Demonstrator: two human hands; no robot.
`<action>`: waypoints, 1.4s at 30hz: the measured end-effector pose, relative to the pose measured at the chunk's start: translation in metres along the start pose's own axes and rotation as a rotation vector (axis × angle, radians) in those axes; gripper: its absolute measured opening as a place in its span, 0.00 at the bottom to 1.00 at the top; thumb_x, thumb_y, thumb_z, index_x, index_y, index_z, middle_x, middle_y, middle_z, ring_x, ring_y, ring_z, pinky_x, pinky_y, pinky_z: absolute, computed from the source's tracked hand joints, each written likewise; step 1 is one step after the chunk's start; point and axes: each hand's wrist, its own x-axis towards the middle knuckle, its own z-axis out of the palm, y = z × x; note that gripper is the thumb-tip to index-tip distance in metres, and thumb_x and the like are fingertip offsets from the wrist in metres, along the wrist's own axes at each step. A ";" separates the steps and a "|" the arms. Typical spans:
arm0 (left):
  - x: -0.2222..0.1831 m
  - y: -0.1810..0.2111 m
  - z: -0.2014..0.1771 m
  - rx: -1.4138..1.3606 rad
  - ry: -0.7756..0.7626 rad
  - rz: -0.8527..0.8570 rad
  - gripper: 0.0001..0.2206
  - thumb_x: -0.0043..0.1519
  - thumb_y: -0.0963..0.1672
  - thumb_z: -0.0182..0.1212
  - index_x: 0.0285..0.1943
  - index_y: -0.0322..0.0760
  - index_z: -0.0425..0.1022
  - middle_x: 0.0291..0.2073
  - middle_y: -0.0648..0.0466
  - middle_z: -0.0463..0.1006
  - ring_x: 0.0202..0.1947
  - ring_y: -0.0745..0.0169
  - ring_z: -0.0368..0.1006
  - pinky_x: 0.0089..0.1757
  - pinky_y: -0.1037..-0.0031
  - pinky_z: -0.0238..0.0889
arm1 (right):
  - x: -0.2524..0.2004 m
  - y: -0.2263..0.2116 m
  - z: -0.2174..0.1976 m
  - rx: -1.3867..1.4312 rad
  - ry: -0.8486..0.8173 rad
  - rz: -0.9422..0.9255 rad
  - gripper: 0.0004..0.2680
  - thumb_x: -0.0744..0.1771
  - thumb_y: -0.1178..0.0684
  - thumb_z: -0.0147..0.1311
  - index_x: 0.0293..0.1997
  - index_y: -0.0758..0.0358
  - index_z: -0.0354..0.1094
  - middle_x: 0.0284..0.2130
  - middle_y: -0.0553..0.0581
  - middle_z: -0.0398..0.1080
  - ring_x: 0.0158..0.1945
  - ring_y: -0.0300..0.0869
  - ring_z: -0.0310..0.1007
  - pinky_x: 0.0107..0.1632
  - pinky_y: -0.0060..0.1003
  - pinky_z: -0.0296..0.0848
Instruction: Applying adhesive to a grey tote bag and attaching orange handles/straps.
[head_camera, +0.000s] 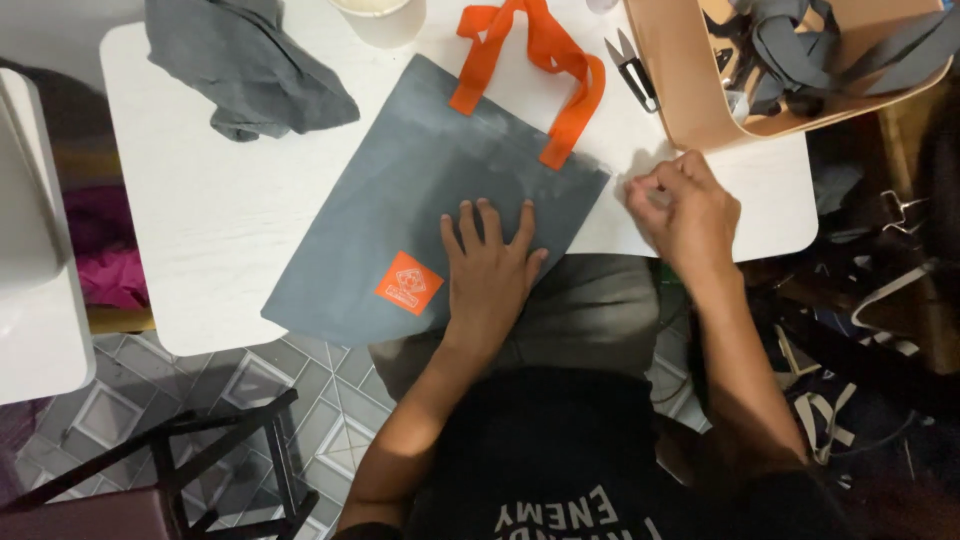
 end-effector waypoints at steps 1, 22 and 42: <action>-0.001 0.001 -0.001 0.001 0.003 0.001 0.27 0.65 0.57 0.59 0.71 0.47 0.68 0.56 0.32 0.72 0.62 0.26 0.67 0.59 0.32 0.53 | -0.004 -0.009 -0.007 0.000 0.003 -0.001 0.07 0.69 0.46 0.67 0.36 0.50 0.74 0.34 0.50 0.67 0.37 0.55 0.77 0.40 0.50 0.75; 0.003 0.001 0.000 0.015 0.008 -0.003 0.28 0.64 0.57 0.59 0.71 0.48 0.68 0.55 0.33 0.72 0.62 0.28 0.67 0.59 0.33 0.53 | -0.019 -0.004 -0.022 0.132 -0.024 0.055 0.08 0.68 0.52 0.68 0.32 0.55 0.71 0.32 0.53 0.68 0.37 0.54 0.75 0.41 0.42 0.73; -0.002 -0.008 0.000 -0.071 -0.028 0.005 0.27 0.66 0.57 0.55 0.71 0.48 0.69 0.56 0.34 0.72 0.63 0.29 0.65 0.59 0.32 0.50 | -0.010 -0.010 -0.008 0.355 0.159 0.064 0.05 0.67 0.56 0.70 0.37 0.59 0.76 0.30 0.57 0.66 0.29 0.49 0.66 0.35 0.41 0.69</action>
